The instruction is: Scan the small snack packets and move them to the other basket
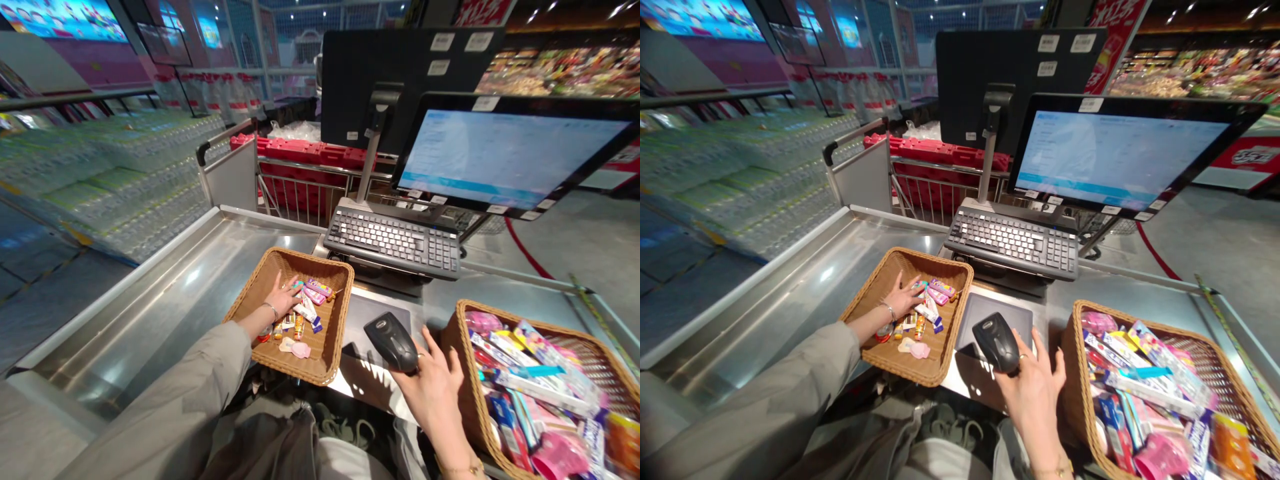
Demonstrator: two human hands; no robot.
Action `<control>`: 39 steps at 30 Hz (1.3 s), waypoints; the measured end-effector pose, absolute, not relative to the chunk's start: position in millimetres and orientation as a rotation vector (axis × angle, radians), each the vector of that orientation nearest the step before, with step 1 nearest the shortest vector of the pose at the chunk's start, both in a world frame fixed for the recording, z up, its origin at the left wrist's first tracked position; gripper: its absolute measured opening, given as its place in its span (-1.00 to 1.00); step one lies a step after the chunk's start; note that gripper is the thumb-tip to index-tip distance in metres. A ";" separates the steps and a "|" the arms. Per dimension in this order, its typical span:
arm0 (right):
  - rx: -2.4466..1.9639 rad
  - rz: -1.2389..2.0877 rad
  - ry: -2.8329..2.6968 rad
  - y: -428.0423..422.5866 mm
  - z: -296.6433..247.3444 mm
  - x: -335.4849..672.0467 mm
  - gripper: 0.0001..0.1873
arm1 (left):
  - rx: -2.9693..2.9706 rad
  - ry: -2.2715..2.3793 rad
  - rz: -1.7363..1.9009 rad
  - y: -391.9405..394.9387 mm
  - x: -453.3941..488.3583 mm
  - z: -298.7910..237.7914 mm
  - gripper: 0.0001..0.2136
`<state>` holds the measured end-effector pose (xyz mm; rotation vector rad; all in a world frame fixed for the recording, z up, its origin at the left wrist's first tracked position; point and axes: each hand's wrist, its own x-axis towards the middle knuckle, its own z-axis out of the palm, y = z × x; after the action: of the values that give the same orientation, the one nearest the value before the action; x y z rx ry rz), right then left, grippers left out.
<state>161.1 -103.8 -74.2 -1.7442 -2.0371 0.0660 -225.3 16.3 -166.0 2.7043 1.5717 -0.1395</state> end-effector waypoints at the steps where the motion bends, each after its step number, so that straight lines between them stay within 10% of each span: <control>1: -1.753 0.069 -2.037 -104.5 -74.4 162.3 -0.73 | 2.705 1.572 -0.133 16.4 -224.9 -167.0 -0.74; 28: -1.769 0.123 -1.971 -102.1 -64.7 160.4 -0.77 | 2.682 1.673 -0.026 11.7 -205.3 -129.7 -0.92; 39: -1.752 0.060 -1.963 -102.1 -56.5 159.1 -0.77 | 2.677 2.000 0.549 2.0 -162.1 -67.9 -0.93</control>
<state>159.1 -102.1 -56.5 -1.7518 -1.9632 0.0599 -162.1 2.0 -67.9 2.6768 2.0004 0.5489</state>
